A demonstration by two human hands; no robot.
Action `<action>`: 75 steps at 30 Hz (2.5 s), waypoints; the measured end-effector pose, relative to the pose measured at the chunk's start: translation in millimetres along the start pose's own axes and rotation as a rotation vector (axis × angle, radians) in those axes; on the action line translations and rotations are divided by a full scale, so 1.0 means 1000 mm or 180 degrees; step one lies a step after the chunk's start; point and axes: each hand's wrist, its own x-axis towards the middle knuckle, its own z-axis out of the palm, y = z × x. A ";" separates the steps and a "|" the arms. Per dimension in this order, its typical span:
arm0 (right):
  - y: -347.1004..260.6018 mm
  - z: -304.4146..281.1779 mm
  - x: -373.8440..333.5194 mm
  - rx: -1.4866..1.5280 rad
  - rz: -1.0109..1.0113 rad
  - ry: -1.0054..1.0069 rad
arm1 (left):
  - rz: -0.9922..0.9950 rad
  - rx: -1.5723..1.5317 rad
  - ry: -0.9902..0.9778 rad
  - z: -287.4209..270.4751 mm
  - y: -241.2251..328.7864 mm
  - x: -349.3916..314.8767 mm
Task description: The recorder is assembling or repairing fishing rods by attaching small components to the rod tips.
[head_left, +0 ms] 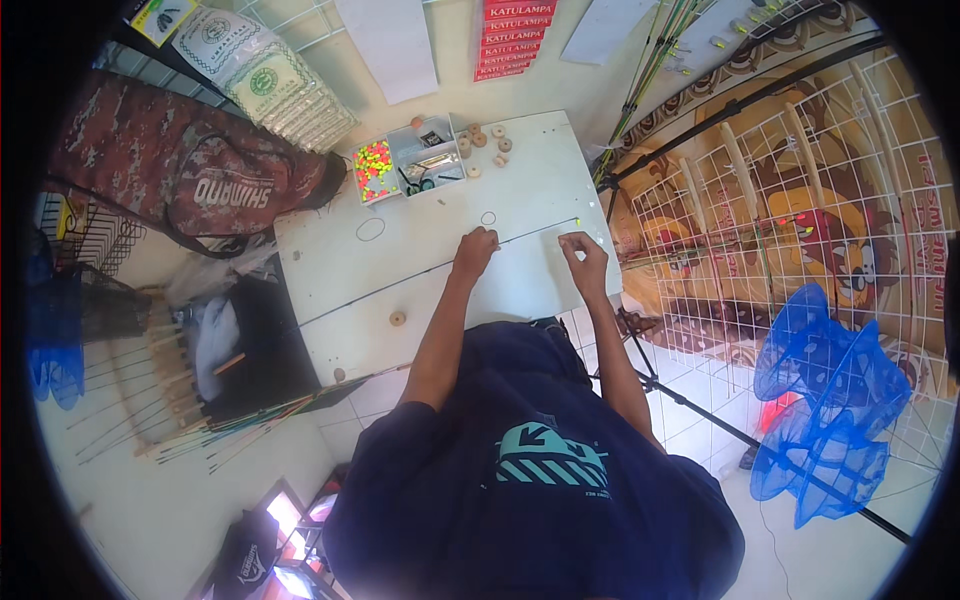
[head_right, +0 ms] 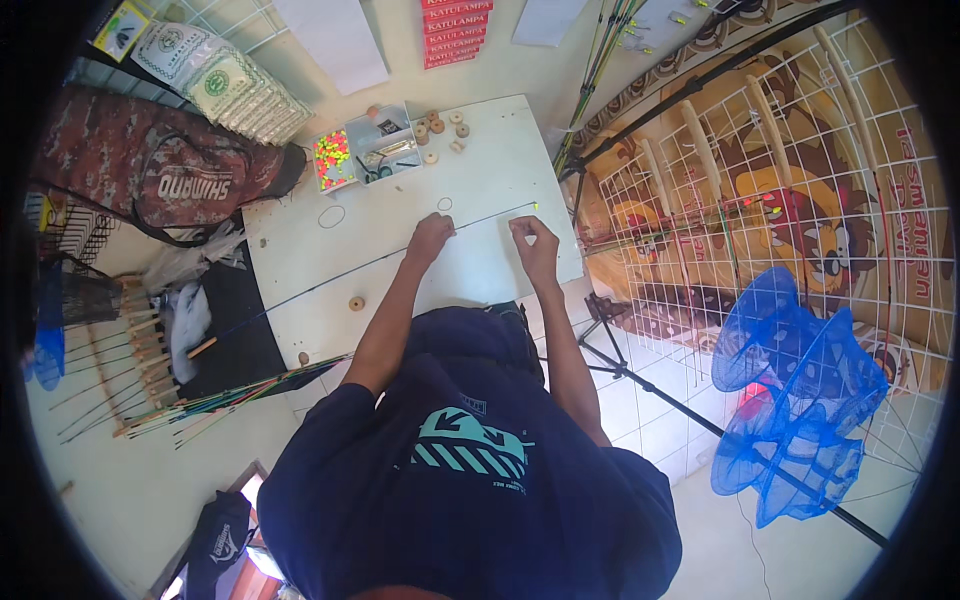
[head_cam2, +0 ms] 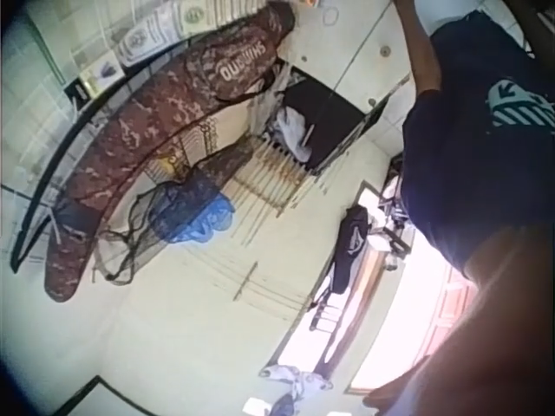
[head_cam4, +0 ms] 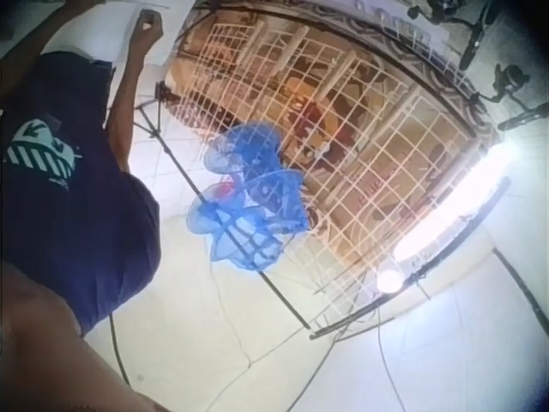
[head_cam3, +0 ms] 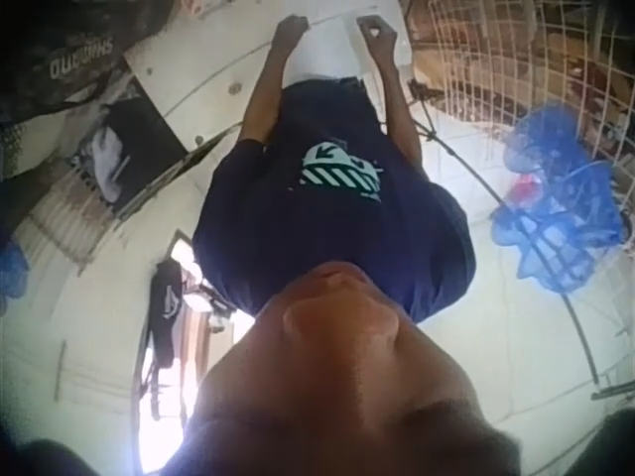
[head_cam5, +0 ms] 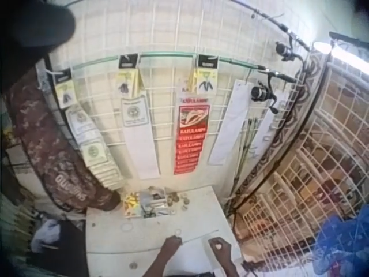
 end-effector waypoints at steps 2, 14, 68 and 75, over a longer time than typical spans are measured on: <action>-0.002 0.002 0.000 -0.0029 -0.0006 0.0055 | -0.0042 -0.0354 0.0199 0.000 -0.002 -0.004; -0.014 0.011 0.007 0.0197 0.0062 0.0222 | -0.0034 0.0125 0.0291 -0.005 0.000 -0.004; -0.278 -0.044 0.046 -0.2080 -0.2653 -0.1965 | 0.0037 -0.2612 0.0703 -0.213 0.135 -0.067; -0.286 -0.044 0.042 -0.2309 -0.2648 -0.2029 | 0.0070 -0.2556 0.0718 -0.212 0.137 -0.069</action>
